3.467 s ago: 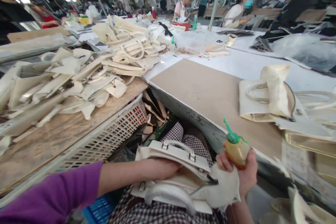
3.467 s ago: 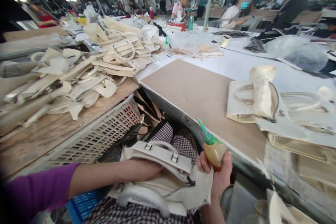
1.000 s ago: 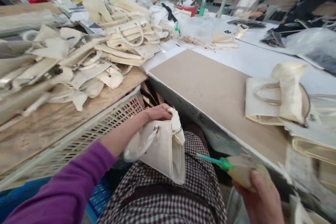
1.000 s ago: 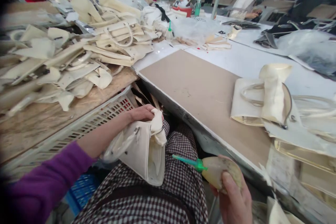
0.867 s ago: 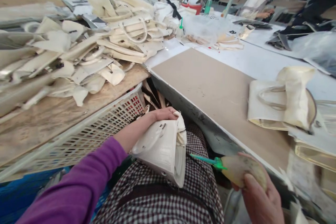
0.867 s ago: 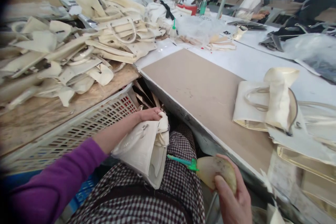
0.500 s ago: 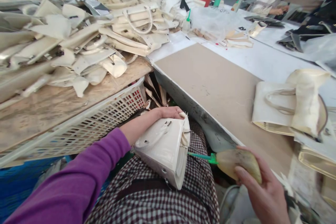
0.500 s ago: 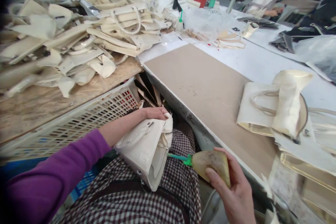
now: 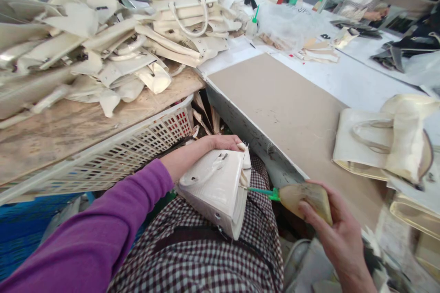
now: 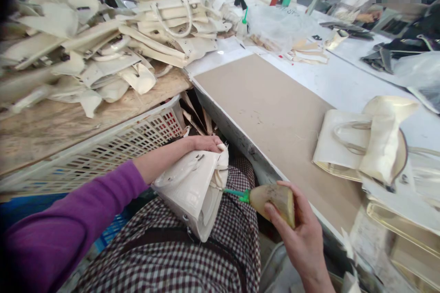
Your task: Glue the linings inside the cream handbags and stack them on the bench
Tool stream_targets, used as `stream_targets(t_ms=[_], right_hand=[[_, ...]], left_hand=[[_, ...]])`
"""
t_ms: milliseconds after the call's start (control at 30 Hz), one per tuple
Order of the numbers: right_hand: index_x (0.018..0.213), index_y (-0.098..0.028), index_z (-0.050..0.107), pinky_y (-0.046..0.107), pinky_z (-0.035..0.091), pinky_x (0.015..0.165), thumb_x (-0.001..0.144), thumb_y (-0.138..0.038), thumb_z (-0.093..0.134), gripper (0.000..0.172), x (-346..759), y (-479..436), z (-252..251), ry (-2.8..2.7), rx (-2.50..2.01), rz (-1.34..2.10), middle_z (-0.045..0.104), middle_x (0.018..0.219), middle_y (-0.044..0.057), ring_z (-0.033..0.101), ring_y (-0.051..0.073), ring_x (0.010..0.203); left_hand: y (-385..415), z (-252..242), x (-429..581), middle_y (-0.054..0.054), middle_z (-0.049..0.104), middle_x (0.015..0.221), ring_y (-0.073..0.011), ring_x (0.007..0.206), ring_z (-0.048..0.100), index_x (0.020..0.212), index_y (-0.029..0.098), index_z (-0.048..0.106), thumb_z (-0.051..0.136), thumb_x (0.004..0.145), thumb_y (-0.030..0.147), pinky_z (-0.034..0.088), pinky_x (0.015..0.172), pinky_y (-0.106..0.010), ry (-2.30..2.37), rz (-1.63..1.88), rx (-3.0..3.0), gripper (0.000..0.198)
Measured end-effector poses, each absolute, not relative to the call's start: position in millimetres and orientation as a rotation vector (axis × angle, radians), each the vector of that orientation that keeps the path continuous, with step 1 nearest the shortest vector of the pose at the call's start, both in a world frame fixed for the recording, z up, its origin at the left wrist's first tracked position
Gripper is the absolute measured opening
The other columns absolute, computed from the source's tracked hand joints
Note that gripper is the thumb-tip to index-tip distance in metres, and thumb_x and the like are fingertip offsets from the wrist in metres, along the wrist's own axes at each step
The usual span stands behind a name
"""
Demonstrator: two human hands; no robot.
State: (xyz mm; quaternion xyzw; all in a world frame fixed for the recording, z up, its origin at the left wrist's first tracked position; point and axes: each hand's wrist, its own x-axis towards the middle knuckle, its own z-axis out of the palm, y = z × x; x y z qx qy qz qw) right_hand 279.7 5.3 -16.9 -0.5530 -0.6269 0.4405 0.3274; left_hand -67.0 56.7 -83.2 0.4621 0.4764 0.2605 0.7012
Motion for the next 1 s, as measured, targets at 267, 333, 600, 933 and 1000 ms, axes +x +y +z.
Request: stream_targets(t_ms=[267,333,600,933,1000], right_hand=[[0.112,-0.026,0.073,0.027,0.058,0.066,0.068,-0.044,0.088,0.049,284.2,1.4,-15.7,-1.708,-1.369,1.191,0.074,0.099,0.005,0.07,0.024,0.08],[0.111,-0.027,0.073,0.025,0.058,0.064,0.068,-0.043,0.088,0.048,285.3,-0.6,-15.6,-1.707,-1.35,1.25,0.075,0.095,0.003,0.07,0.023,0.076],[0.116,-0.03,0.072,0.022,0.057,0.067,0.074,-0.039,0.085,0.045,293.1,-7.0,-11.1,-1.76,-1.263,1.492,0.074,0.096,0.001,0.07,0.021,0.079],[0.113,-0.027,0.072,0.021,0.057,0.069,0.072,-0.038,0.087,0.045,287.7,-0.7,-15.9,-1.748,-1.266,1.249,0.074,0.099,0.002,0.07,0.02,0.08],[0.116,-0.029,0.071,0.02,0.057,0.07,0.076,-0.036,0.084,0.043,293.4,-3.6,-14.7,-1.805,-1.22,1.376,0.074,0.1,0.002,0.071,0.02,0.081]], left_hand=[[58.4,-86.8,-68.2,0.002,0.062,0.053,-0.0119,0.05,0.053,0.059,0.011,0.072,0.08,0.055,0.02,0.043,0.05,-0.02,1.056,0.51,1.041,0.013],[58.7,-88.8,-67.9,0.002,0.062,0.053,-0.0117,0.05,0.052,0.059,0.011,0.072,0.08,0.056,0.021,0.042,0.05,-0.02,1.054,0.504,1.045,0.013],[60.7,-93.0,-67.6,0.002,0.061,0.052,-0.0106,0.048,0.05,0.062,0.011,0.074,0.079,0.056,0.022,0.04,0.048,-0.02,1.057,0.483,1.075,0.013],[60.2,-90.6,-66.9,0.002,0.061,0.052,-0.0103,0.048,0.049,0.063,0.011,0.074,0.077,0.055,0.02,0.039,0.048,-0.02,1.071,0.49,1.079,0.012],[60.7,-92.1,-67.0,0.003,0.061,0.052,-0.0097,0.047,0.048,0.062,0.012,0.074,0.075,0.056,0.019,0.037,0.047,-0.02,1.07,0.488,1.076,0.01]])
